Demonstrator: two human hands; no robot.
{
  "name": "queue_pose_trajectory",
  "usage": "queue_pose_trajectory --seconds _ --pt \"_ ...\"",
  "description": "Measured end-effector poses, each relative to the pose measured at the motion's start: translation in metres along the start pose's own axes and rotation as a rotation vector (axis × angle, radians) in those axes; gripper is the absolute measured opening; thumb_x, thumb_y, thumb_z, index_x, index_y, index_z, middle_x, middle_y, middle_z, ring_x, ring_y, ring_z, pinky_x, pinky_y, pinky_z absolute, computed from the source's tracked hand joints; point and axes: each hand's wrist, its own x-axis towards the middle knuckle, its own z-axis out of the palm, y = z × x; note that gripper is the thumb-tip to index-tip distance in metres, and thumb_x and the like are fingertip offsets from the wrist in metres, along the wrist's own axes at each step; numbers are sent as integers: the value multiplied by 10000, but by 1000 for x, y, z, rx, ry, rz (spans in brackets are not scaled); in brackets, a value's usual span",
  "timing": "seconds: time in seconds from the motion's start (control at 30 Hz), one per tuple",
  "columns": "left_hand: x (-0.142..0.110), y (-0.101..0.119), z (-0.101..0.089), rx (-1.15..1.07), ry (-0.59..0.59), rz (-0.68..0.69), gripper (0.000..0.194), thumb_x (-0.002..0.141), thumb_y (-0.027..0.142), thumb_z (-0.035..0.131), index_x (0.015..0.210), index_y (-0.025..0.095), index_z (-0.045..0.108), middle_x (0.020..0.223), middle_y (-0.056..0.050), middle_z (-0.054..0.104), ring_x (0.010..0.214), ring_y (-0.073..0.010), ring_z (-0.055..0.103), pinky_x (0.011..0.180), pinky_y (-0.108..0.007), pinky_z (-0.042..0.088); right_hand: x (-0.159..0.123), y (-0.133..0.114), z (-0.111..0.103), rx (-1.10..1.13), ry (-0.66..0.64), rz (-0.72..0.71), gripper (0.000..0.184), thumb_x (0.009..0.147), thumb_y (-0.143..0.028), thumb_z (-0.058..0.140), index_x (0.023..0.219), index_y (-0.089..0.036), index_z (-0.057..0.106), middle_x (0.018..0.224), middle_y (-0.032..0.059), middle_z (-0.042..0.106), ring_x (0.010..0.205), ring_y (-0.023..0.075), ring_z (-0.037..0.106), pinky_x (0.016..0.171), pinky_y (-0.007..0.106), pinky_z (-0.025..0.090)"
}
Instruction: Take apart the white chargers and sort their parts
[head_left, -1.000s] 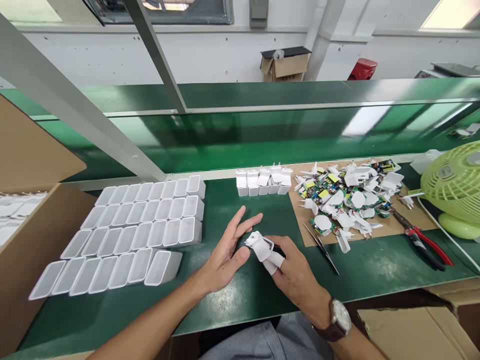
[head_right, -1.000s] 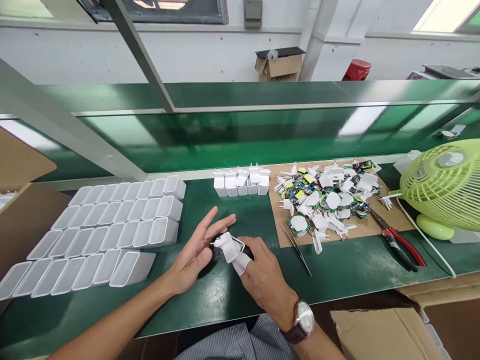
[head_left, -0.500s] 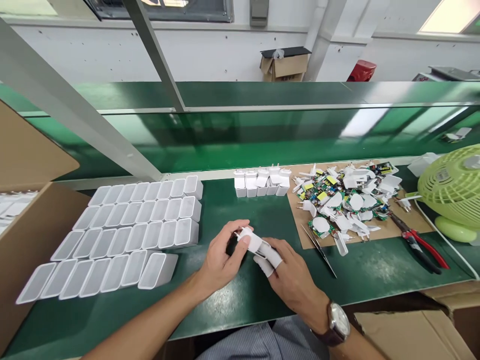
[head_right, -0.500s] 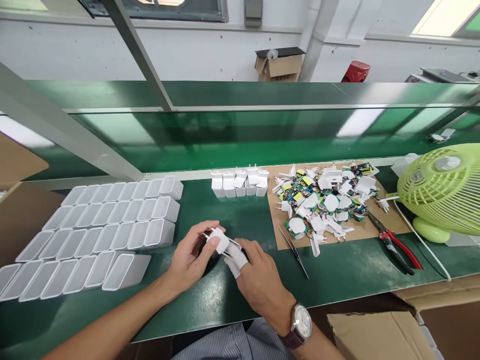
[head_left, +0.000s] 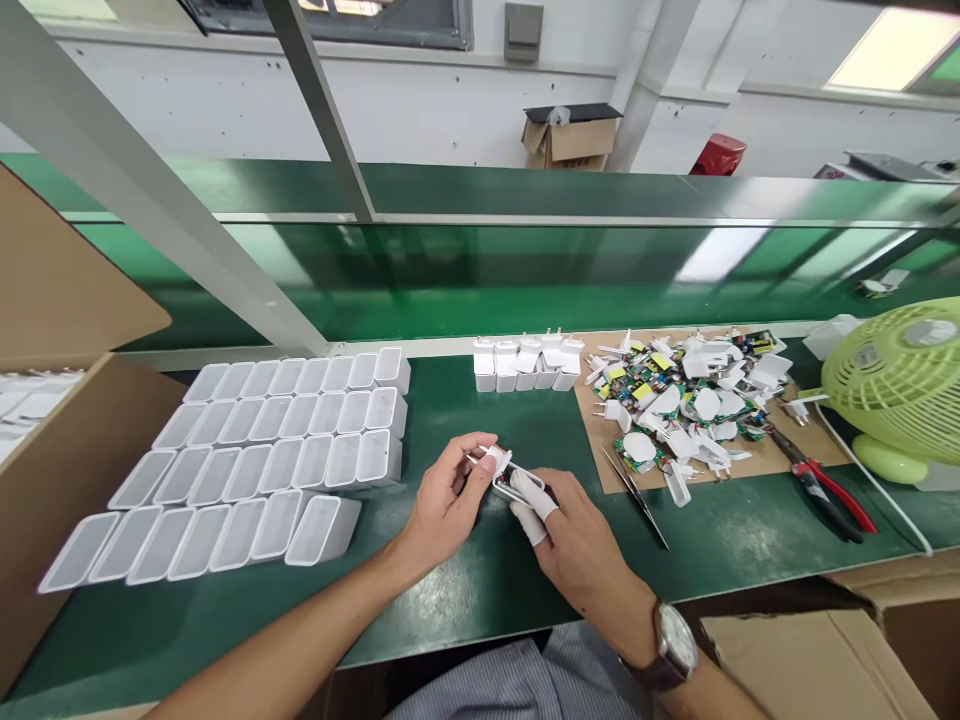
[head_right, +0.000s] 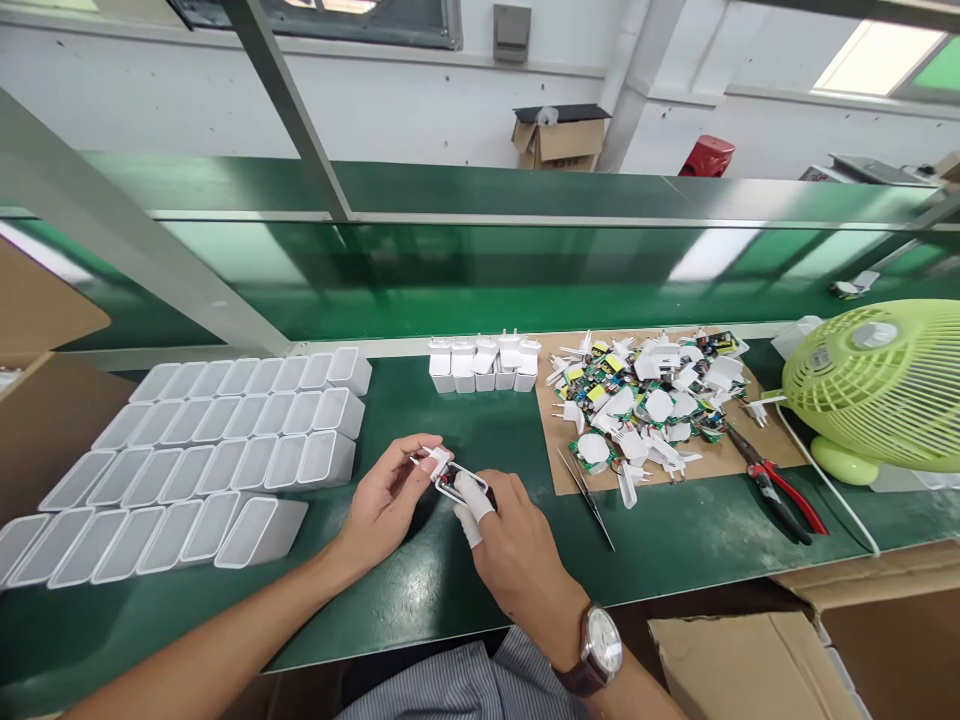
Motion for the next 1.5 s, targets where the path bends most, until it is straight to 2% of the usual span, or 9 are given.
queue_pose_trajectory --seconds 0.23,0.4,0.47,0.57,1.07,1.13,1.23,1.33,1.5 --pt "1 -2 -1 -68 -25 46 344 1047 425 558 1332 232 549 1078 -58 687 941 -169 689 869 -317 570 -1 2 4 242 37 136 274 1036 -197 544 1279 -206 671 1182 151 696 1082 288 661 937 485 593" --pt "-7 -5 -2 -2 -139 362 919 801 339 890 1542 287 350 1389 -141 609 1224 -275 648 1073 -453 532 10 -5 3 1106 71 738 336 938 -469 691 1165 -226 736 1100 113 753 957 286 735 856 461 632" --pt "-11 -4 0 97 -108 471 890 823 266 861 1552 300 352 1399 -137 618 1246 -276 638 1086 -470 524 15 -11 1 1423 51 920 392 851 -538 766 1062 -208 760 978 99 777 859 288 749 776 444 643" --pt "-15 -2 3 150 -48 569 792 882 223 782 1547 285 358 1360 -137 652 1212 -267 657 1053 -480 546 19 -21 -3 1580 68 976 388 752 -497 853 972 -189 771 907 92 787 841 294 754 759 433 641" --pt "-13 1 2 128 -88 605 811 891 215 768 1571 273 330 1412 -159 620 1291 -286 619 1081 -481 530 18 -23 -2 1541 92 938 381 846 -526 769 1023 -189 737 963 91 779 812 274 757 747 440 642" --pt "-13 3 0 151 -112 594 803 881 317 812 1553 266 376 1395 -163 621 1286 -304 616 1081 -495 535 12 -19 1 1406 115 890 371 899 -521 709 1076 -196 721 1016 100 775 858 271 754 771 441 641" --pt "-11 6 -3 216 -153 621 764 859 462 829 1503 244 480 1406 -181 598 1305 -333 602 1095 -522 534 0 -11 5 956 211 705 326 946 -422 666 1191 -207 679 1169 119 737 994 261 730 868 436 624" --pt "-10 5 -2 276 -180 638 536 931 413 759 1412 248 594 1447 -179 566 1333 -325 595 1097 -509 546 -11 -5 8 498 271 509 279 926 -317 681 1181 -211 643 1180 120 709 1001 245 704 887 423 605" --pt "-5 4 2 294 -183 610 183 956 274 730 1126 212 700 1451 -166 593 1331 -302 610 1088 -480 550 -14 -2 14 354 267 466 482 852 -293 714 1292 -187 547 1058 100 694 816 219 669 733 391 606"
